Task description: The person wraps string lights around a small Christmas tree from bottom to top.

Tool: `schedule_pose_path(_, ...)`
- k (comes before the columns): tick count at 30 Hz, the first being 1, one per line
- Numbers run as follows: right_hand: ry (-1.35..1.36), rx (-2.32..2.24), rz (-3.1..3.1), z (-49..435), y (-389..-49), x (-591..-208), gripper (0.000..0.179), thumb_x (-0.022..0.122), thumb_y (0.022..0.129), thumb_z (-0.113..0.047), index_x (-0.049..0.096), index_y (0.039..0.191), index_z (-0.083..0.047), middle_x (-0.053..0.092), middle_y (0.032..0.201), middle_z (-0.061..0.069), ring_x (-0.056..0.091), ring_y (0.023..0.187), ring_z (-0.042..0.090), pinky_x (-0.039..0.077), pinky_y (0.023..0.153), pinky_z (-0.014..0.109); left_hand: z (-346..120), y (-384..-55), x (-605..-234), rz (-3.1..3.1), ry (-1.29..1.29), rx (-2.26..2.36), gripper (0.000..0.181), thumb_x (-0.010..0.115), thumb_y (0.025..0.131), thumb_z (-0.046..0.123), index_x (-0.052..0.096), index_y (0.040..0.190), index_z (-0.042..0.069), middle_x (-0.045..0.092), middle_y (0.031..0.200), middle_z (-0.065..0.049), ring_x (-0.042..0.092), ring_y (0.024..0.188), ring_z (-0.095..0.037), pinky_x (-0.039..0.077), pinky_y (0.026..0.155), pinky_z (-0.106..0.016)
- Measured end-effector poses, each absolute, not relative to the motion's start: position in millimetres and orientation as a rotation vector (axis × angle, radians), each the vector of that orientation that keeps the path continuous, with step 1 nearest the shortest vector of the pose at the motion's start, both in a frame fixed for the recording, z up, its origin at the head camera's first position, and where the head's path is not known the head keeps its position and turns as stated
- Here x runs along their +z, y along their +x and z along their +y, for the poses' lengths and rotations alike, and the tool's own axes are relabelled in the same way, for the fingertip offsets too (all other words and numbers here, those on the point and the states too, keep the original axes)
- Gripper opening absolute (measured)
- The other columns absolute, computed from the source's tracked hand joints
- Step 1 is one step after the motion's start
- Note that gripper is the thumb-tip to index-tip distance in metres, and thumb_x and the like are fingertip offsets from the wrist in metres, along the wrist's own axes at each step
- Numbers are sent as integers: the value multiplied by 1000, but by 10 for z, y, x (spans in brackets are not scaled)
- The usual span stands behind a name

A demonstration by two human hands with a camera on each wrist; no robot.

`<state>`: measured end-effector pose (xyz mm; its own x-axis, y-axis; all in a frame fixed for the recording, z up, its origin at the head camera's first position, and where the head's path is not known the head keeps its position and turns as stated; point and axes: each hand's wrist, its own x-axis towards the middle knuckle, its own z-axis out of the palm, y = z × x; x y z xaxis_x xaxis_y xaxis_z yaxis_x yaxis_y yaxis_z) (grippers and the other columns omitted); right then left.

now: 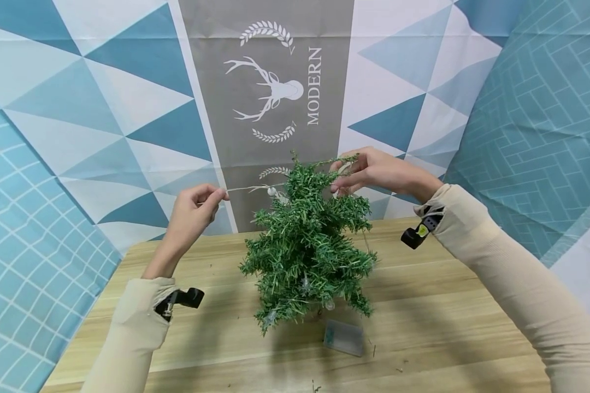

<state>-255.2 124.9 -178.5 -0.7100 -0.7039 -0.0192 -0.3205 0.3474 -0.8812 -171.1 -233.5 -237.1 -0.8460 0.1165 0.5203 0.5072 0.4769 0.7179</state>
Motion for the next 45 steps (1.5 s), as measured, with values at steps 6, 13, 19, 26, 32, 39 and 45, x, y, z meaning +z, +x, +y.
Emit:
schedule_pose_path(6, -998, -1474, 2035, 1189, -2497, -1797, 31, 57, 87, -9, 53, 117, -2, 57, 117, 16, 55, 108, 30, 36, 99, 40, -2482, -1566, -2513, -2269, -454, -1360, 23, 48, 93, 22, 62, 90, 4, 43, 55, -16, 33, 41, -18, 30, 39, -31)
schedule_pose_path(13, -1077, -1467, 2081, 1185, -2434, -1810, 26, 51, 91, -14, 58, 112, 1, 53, 124, 10, 54, 109, 29, 39, 97, 37, -2609, -1376, -2663, -2131, -409, -1566, 26, 48, 93, 18, 59, 91, -5, 41, 53, -14, 29, 38, -18, 25, 34, -31)
schedule_pose_path(19, -1069, -1565, 2253, 1315, -2246, -1801, 34, 48, 93, -18, 46, 126, -12, 62, 108, 16, 57, 103, 30, 42, 93, 36, -2536, -1116, -2576, -2002, -486, -1766, 24, 48, 92, 14, 56, 91, -9, 38, 55, -9, 29, 42, -20, 21, 34, -29)
schedule_pose_path(26, -1168, -1779, 2495, 1381, -1751, -1805, 25, 47, 93, -11, 53, 116, -5, 61, 99, 22, 59, 96, 29, 46, 88, 31, -2331, -796, -2408, -2026, -556, -1750, 18, 49, 92, 9, 58, 88, -6, 39, 51, -7, 34, 42, -18, 25, 34, -31)
schedule_pose_path(32, -1348, -2061, 2615, 1282, -1308, -1853, 21, 47, 89, 5, 56, 107, 9, 59, 94, 27, 59, 90, 29, 47, 83, 29, -2283, -567, -2401, -2122, -583, -1624, 12, 50, 90, 4, 61, 86, 0, 44, 52, -5, 38, 43, -15, 30, 37, -29)
schedule_pose_path(39, -1524, -2508, 2429, 1133, -922, -2076, 18, 47, 81, 18, 51, 98, 21, 59, 92, 29, 59, 89, 30, 47, 81, 29, -2182, -401, -2427, -2322, -779, -1311, 19, 53, 88, 1, 62, 85, 18, 51, 58, 7, 48, 51, -6, 40, 44, -21)
schedule_pose_path(45, -1769, -2595, 2256, 915, -684, -2295, 16, 47, 78, 20, 50, 93, 24, 59, 90, 27, 58, 88, 31, 48, 83, 31, -2065, -417, -2458, -2447, -856, -1194, 18, 53, 90, 11, 60, 84, 27, 56, 64, 13, 53, 62, -1, 44, 57, -20)
